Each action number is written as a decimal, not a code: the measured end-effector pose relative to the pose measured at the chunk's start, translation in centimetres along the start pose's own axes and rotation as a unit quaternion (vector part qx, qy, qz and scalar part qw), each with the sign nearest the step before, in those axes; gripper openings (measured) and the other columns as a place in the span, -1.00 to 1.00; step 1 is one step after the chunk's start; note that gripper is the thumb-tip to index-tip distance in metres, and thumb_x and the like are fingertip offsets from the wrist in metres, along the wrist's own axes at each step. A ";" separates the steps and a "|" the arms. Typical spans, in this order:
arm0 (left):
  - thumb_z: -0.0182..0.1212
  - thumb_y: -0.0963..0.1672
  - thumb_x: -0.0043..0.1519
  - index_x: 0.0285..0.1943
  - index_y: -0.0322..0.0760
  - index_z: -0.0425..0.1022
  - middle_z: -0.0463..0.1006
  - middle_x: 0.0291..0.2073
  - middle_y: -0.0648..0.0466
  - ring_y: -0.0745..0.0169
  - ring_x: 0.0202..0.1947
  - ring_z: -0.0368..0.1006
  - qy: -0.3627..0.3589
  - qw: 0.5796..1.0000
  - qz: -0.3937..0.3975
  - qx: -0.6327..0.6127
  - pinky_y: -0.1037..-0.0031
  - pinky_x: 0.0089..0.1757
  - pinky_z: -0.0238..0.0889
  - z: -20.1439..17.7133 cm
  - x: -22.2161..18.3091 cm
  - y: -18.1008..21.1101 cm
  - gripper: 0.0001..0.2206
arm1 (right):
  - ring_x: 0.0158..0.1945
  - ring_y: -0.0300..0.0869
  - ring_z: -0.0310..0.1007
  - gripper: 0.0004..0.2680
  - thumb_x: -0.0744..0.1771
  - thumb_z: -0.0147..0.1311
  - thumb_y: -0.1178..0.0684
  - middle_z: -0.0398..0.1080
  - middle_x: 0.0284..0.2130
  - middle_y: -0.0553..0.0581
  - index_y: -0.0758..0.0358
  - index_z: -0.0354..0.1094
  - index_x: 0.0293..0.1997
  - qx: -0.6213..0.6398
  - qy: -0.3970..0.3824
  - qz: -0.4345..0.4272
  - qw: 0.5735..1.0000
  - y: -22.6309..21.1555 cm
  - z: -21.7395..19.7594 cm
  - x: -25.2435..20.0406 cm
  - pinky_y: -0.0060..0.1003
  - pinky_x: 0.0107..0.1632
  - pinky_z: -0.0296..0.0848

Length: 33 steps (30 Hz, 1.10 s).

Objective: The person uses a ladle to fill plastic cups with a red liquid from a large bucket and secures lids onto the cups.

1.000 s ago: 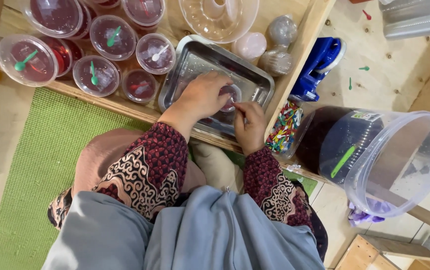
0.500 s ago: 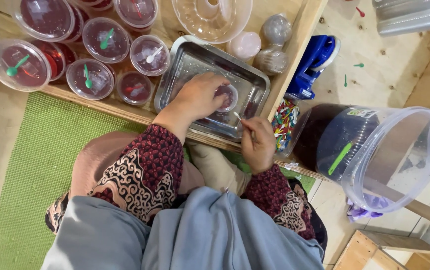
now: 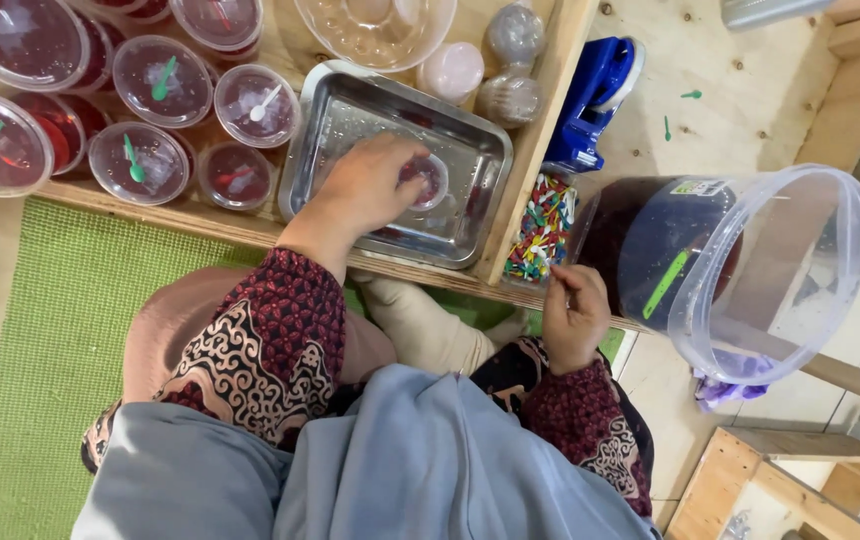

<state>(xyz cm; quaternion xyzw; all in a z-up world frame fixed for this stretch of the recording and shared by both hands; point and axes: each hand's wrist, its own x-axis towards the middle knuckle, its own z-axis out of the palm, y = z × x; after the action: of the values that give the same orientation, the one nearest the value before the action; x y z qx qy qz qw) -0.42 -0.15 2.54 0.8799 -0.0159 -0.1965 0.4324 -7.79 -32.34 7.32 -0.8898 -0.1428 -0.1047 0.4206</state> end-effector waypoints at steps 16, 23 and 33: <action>0.16 -0.07 0.34 -0.03 0.02 0.56 0.52 -0.19 0.08 -0.02 -0.04 0.50 0.010 0.999 0.029 0.016 0.15 -0.05 0.41 0.9 -0.6 0.6 -0.89 | -0.25 0.15 0.54 -0.90 0.32 0.20 0.33 0.52 -0.33 0.24 0.30 0.59 -0.18 -0.005 -0.044 -0.026 0.999 3.7 3.7 1.1 -0.09 -0.15 0.48; 0.19 -0.06 0.33 -0.06 0.02 0.55 0.49 -0.27 0.08 -0.01 -0.09 0.50 0.045 0.998 0.028 0.019 0.18 -0.06 0.40 1.2 -0.2 -0.7 -0.91 | -0.25 0.14 0.53 -0.88 0.32 0.17 0.36 0.52 -0.34 0.24 0.32 0.58 -0.17 0.005 -0.036 -0.014 0.999 4.5 3.3 1.6 -0.10 -0.13 0.47; 0.24 -0.07 0.30 0.00 0.00 0.56 0.50 -0.23 0.05 -0.05 -0.05 0.50 0.051 0.998 0.027 0.014 0.15 -0.03 0.39 0.4 -0.6 -0.4 -0.87 | -0.19 0.13 0.53 -0.85 0.31 0.16 0.39 0.49 -0.31 0.24 0.35 0.57 -0.12 -0.030 -0.012 -0.007 0.999 7.8 1.5 2.3 -0.11 -0.07 0.47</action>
<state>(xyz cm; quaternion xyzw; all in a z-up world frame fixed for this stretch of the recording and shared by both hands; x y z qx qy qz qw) -1.16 -0.05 2.20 0.8940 -0.0209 -0.1394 0.4253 -2.86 -35.55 1.51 -0.9021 -0.1512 -0.1009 0.3912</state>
